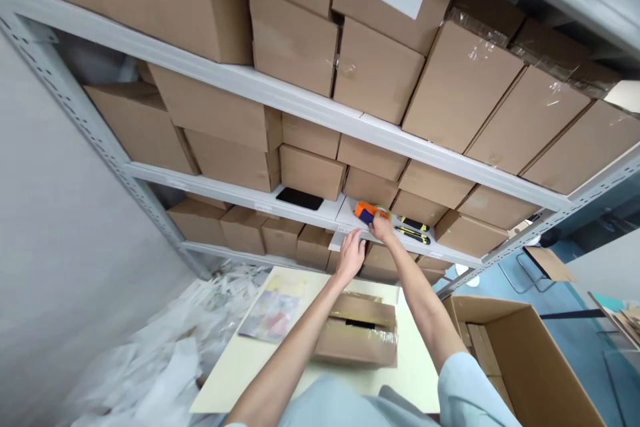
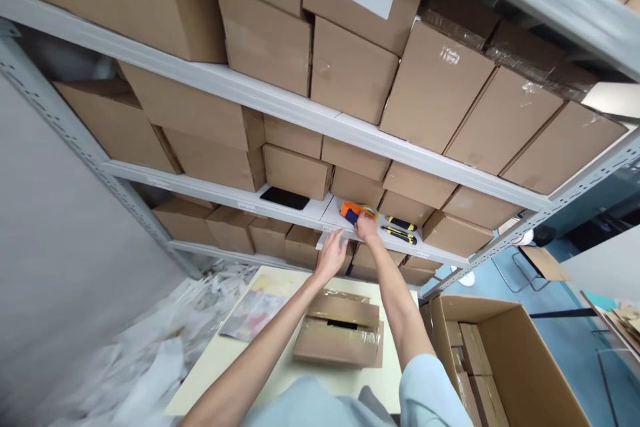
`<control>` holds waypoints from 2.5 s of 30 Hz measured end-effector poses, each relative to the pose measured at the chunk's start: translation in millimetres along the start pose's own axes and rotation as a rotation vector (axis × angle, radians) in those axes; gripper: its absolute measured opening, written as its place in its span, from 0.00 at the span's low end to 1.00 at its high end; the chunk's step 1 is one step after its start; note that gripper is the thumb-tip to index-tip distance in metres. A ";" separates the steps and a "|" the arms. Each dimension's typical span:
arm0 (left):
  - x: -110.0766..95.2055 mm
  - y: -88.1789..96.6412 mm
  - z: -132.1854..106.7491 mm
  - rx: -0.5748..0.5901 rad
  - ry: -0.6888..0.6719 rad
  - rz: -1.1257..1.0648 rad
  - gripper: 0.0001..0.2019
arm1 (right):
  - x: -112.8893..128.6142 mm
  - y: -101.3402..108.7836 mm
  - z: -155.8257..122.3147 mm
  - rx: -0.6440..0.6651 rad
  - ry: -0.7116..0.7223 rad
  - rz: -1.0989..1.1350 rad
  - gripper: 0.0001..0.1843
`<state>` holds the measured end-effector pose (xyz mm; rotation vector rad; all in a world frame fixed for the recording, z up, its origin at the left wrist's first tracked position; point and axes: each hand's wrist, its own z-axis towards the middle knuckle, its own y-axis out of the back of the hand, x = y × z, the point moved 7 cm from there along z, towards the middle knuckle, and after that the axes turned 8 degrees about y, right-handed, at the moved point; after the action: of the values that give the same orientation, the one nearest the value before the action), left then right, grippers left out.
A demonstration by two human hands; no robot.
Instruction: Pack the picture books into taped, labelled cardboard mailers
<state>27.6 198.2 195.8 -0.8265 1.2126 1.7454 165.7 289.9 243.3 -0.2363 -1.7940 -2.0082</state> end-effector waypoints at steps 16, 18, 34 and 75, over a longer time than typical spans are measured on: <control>3.1 61.8 -180.2 0.095 0.199 -0.248 0.08 | 52.9 -65.5 -260.4 -0.171 -0.155 0.985 0.35; 2.1 64.8 -182.5 0.143 0.193 -0.230 0.08 | 50.4 -67.8 -268.8 -0.161 -0.171 0.948 0.34; -66.3 99.4 -101.8 0.385 0.324 -0.167 0.19 | 32.1 -52.5 -328.0 0.009 -0.067 0.755 0.23; 78.2 65.6 -228.3 -0.171 0.908 -0.514 0.18 | -39.7 -3.0 -313.4 0.717 -0.056 0.405 0.12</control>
<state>-52.9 -9.7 82.2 -1.9638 1.2258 1.0511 249.4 -7.9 178.7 -0.3869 -2.1590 -1.0172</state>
